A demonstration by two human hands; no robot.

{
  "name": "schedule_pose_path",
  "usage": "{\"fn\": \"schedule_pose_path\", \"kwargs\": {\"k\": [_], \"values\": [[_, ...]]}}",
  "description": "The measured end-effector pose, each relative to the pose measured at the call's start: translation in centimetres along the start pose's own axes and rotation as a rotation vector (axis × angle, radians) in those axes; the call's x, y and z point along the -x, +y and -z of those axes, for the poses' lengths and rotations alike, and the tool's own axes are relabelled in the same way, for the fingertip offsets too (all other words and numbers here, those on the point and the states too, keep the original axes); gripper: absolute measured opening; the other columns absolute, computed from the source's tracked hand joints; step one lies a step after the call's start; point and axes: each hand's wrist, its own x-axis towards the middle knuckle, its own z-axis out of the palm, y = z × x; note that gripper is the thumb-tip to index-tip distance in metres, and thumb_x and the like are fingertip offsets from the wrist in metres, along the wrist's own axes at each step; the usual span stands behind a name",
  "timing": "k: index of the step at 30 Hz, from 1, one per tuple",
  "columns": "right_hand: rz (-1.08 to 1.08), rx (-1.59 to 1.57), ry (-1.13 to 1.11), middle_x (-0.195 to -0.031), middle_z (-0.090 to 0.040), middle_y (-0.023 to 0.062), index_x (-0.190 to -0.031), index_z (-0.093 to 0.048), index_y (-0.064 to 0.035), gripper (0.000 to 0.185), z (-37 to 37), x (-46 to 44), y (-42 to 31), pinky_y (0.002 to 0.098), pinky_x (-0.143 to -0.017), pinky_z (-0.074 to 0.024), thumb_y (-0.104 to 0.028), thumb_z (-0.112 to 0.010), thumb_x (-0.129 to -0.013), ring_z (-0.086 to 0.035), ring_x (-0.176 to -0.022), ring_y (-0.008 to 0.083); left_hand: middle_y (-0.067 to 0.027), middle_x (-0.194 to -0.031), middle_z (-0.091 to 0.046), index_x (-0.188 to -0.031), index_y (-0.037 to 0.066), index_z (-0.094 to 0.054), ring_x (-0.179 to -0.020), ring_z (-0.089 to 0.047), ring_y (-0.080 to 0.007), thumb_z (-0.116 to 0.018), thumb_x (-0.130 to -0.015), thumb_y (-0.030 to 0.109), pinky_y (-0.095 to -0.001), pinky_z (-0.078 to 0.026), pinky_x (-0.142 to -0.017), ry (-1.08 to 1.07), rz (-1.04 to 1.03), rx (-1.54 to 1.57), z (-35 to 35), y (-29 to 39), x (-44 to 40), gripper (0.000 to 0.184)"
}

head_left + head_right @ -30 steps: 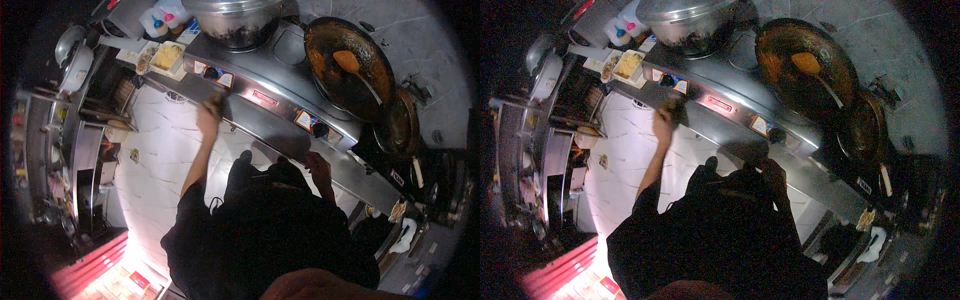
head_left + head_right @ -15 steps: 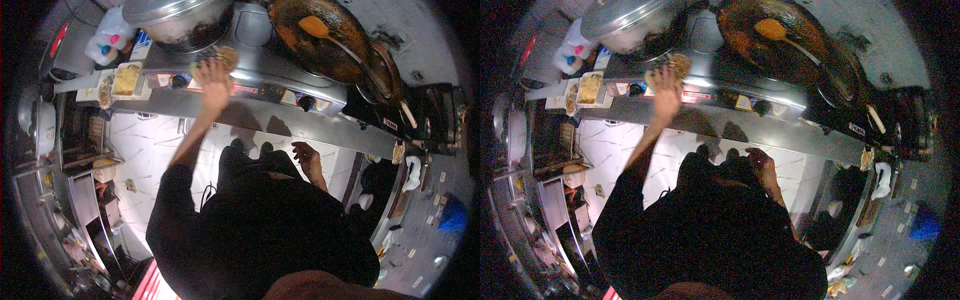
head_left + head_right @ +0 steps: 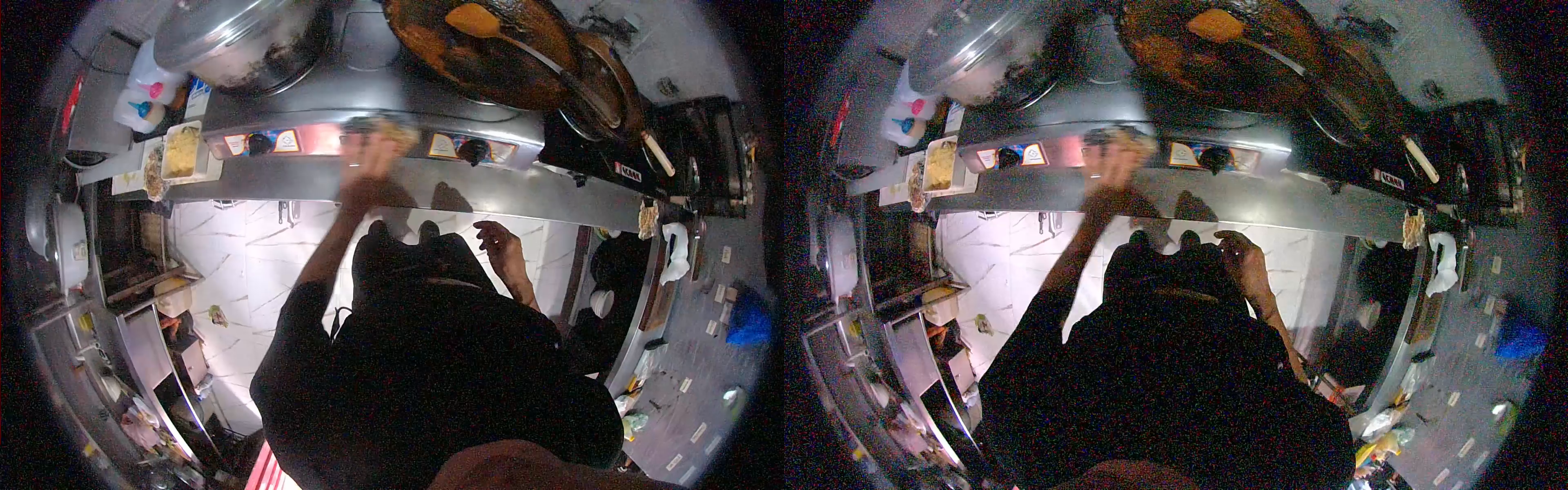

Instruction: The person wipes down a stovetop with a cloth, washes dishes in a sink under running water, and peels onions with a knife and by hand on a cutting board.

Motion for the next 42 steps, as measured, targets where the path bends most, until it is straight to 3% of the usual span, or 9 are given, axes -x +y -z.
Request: {"fn": "schedule_pose_path", "kwargs": {"k": [7, 12, 14, 22, 25, 33, 36, 38, 42], "values": [[0.002, 0.005, 0.054, -0.088, -0.061, 0.0153, -0.102, -0.059, -0.0053, 0.021, 1.7, 1.9, 2.1, 0.0336, -0.069, -0.0475, -0.005, -0.054, -0.081, -0.060, -0.076, 0.0275, -0.0154, -0.144, -0.019, -0.137, 0.008, -0.028, -0.129, -0.013, -0.0475, -0.050, -0.081, 0.020, -0.0558, -0.015, -0.105, 0.041, 0.317, -0.022, -0.7, -1.0, -0.5, 0.061], [0.059, 0.065, 0.011, -0.086, -0.061, 0.0140, -0.103, -0.058, -0.0051, 0.023, 2.1, 1.4, 2.9, 0.0321, -0.065, -0.0478, -0.001, -0.052, -0.081, -0.060, -0.072, 0.0250, -0.0065, -0.143, -0.026, -0.133, 0.011, -0.037, -0.130, -0.022, -0.0365, -0.053, -0.078, 0.017, -0.0511, -0.019, -0.105, -0.193, -0.186, -0.609, -0.2, 8.4, -5.1, 0.058], [0.196, 0.124, 0.035, -0.082, -0.061, 0.0110, -0.104, -0.057, -0.0037, 0.025, 2.4, 1.1, 3.0, 0.0277, -0.058, -0.0488, 0.004, -0.049, -0.081, -0.059, -0.063, 0.0165, -0.0045, -0.142, -0.030, -0.127, 0.011, -0.046, -0.129, -0.024, -0.0380, -0.054, -0.077, 0.016, -0.0513, -0.022, -0.104, 0.090, -0.196, 0.128, -0.4, 10.1, -5.5, 0.052], [0.089, 0.081, 0.002, -0.096, -0.060, 0.0166, -0.103, -0.057, -0.0055, 0.023, 3.5, 2.1, 3.2, 0.0390, -0.073, -0.0473, -0.005, -0.052, -0.081, -0.058, -0.085, 0.0347, -0.0041, -0.136, -0.039, -0.122, 0.006, -0.050, -0.129, -0.030, -0.0285, -0.053, -0.077, 0.010, -0.0477, -0.027, -0.103, 0.073, -0.413, 0.237, -0.5, 7.1, -2.5, 0.045], [0.225, 0.179, 0.096, -0.079, -0.061, 0.0107, -0.103, -0.057, -0.0047, 0.022, 3.9, 2.4, 4.0, 0.0299, -0.062, -0.0486, 0.000, -0.049, -0.084, -0.059, -0.065, 0.0190, -0.0027, -0.137, -0.036, -0.126, 0.008, -0.046, -0.130, -0.026, -0.0277, -0.056, -0.077, 0.013, -0.0462, -0.022, -0.106, 0.006, -0.246, 0.093, 1.4, 6.6, -4.3, 0.050], [0.246, 0.164, 0.088, -0.079, -0.061, 0.0099, -0.103, -0.057, -0.0031, 0.021, 4.2, 2.1, 3.8, 0.0277, -0.058, -0.0481, 0.000, -0.048, -0.084, -0.058, -0.064, 0.0163, -0.0031, -0.129, -0.045, -0.120, 0.009, -0.049, -0.120, -0.039, -0.0263, -0.055, -0.076, 0.014, -0.0375, -0.029, -0.104, -0.013, -0.532, 0.169, 3.6, 8.7, -12.7, 0.045], [0.207, 0.115, 0.150, -0.079, -0.061, 0.0099, -0.103, -0.057, -0.0032, 0.020, 4.6, 2.6, 5.1, 0.0273, -0.057, -0.0479, -0.001, -0.048, -0.085, -0.059, -0.064, 0.0154, -0.0092, -0.120, -0.052, -0.117, 0.008, -0.049, -0.110, -0.049, -0.0309, -0.051, -0.079, 0.014, -0.0410, -0.037, -0.097, 0.047, -0.397, 0.175, 4.0, 4.3, -12.6, 0.039], [0.113, 0.080, 0.171, -0.080, -0.061, 0.0098, -0.102, -0.058, -0.0030, 0.021, 4.9, 3.7, 6.1, 0.0270, -0.057, -0.0477, 0.002, -0.048, -0.083, -0.059, -0.064, 0.0151, -0.0148, -0.111, -0.057, -0.116, 0.007, -0.049, -0.100, -0.054, -0.0339, -0.047, -0.083, 0.015, -0.0455, -0.044, -0.086, -0.217, -0.004, 0.330, 6.2, 0.8, -13.4, 0.034], [0.002, 0.015, 0.190, -0.080, -0.061, 0.0099, -0.100, -0.058, -0.0010, 0.026, 4.5, 5.3, 6.8, 0.0266, -0.055, -0.0467, 0.009, -0.046, -0.079, -0.057, -0.061, 0.0153, -0.0197, -0.105, -0.058, -0.119, 0.009, -0.050, -0.102, -0.052, -0.0325, -0.052, -0.080, 0.017, -0.0481, -0.034, -0.095, 0.032, 0.063, 0.096, 3.1, -3.7, -17.2, 0.040]]}}
